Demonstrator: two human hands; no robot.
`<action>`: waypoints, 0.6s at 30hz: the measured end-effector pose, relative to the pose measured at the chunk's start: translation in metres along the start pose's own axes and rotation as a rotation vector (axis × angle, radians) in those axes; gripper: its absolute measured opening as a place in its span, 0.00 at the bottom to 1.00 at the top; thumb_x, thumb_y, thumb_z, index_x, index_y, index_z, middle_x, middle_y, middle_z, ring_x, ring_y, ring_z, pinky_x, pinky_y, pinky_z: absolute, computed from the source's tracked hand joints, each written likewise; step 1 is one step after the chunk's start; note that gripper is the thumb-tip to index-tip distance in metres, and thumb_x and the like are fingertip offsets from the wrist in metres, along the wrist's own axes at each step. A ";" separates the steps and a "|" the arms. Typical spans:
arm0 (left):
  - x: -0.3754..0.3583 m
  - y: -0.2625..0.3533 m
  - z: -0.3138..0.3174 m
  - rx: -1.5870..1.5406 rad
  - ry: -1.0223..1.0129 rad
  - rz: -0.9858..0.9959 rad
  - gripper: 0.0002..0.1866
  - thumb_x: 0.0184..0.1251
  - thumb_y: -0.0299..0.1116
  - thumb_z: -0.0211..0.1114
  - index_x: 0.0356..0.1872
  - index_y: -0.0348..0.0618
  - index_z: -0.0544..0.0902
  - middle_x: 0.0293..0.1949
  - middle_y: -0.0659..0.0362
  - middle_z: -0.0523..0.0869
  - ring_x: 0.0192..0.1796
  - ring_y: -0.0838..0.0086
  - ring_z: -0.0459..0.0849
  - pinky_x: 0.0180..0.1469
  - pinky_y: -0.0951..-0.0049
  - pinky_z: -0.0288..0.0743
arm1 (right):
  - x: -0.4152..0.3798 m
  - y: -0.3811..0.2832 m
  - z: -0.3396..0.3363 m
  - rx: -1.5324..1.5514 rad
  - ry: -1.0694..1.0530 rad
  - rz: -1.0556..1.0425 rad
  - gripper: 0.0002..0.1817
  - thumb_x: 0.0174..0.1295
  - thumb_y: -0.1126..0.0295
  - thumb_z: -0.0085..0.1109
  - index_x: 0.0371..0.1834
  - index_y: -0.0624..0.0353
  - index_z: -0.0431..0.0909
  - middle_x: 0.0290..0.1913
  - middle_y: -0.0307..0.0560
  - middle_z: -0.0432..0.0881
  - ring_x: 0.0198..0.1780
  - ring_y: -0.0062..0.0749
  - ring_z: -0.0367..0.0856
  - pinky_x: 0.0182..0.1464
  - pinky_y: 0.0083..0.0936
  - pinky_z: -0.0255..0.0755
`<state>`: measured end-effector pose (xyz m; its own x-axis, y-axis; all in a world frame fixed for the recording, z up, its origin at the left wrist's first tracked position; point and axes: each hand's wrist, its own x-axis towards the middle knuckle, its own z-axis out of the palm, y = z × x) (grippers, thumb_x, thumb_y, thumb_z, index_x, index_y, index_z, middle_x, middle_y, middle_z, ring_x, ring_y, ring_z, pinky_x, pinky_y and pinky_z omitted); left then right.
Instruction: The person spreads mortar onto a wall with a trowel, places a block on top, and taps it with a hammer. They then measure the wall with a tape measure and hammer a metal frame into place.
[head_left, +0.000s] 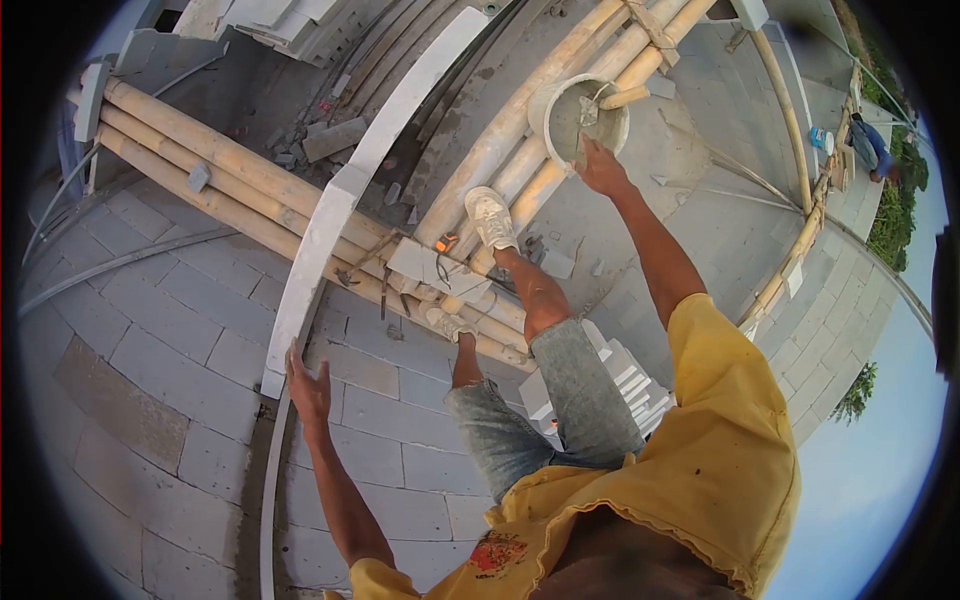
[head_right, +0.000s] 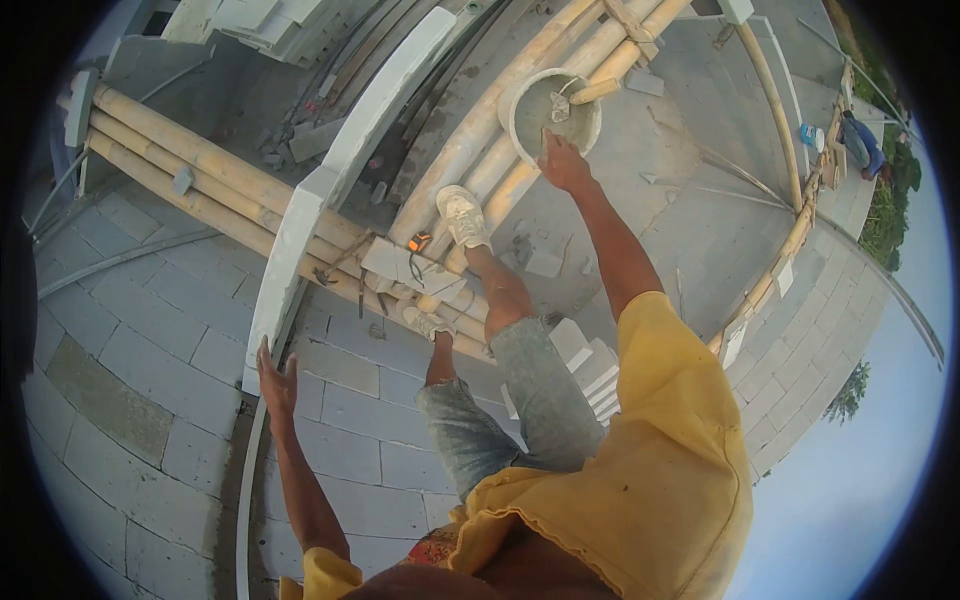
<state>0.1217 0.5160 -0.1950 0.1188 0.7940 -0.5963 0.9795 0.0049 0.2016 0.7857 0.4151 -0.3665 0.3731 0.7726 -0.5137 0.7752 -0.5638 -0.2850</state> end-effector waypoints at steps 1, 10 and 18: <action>0.037 0.019 -0.003 -0.008 0.015 -0.077 0.38 0.67 0.35 0.71 0.76 0.42 0.64 0.72 0.39 0.71 0.73 0.44 0.71 0.72 0.53 0.68 | -0.010 -0.011 -0.004 -0.383 0.006 -0.265 0.28 0.70 0.64 0.59 0.74 0.48 0.69 0.62 0.53 0.80 0.55 0.46 0.82 0.60 0.38 0.75; 0.166 0.038 0.023 -0.052 0.118 0.225 0.45 0.60 0.43 0.75 0.77 0.46 0.63 0.75 0.42 0.68 0.75 0.43 0.67 0.73 0.48 0.66 | -0.283 0.012 0.092 0.213 -0.272 0.156 0.35 0.67 0.69 0.63 0.78 0.48 0.63 0.67 0.59 0.76 0.62 0.49 0.80 0.61 0.39 0.75; 0.150 -0.006 0.046 0.061 0.019 0.161 0.53 0.55 0.46 0.79 0.80 0.61 0.57 0.80 0.47 0.58 0.76 0.37 0.64 0.67 0.26 0.64 | -0.423 0.053 0.044 -0.097 -0.479 0.413 0.38 0.62 0.68 0.67 0.76 0.44 0.63 0.68 0.59 0.74 0.67 0.56 0.75 0.66 0.47 0.72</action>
<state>0.1411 0.6074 -0.3210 0.2726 0.7928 -0.5451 0.9561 -0.1598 0.2457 0.6465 0.0460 -0.1998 0.3996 0.2683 -0.8765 0.6671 -0.7410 0.0772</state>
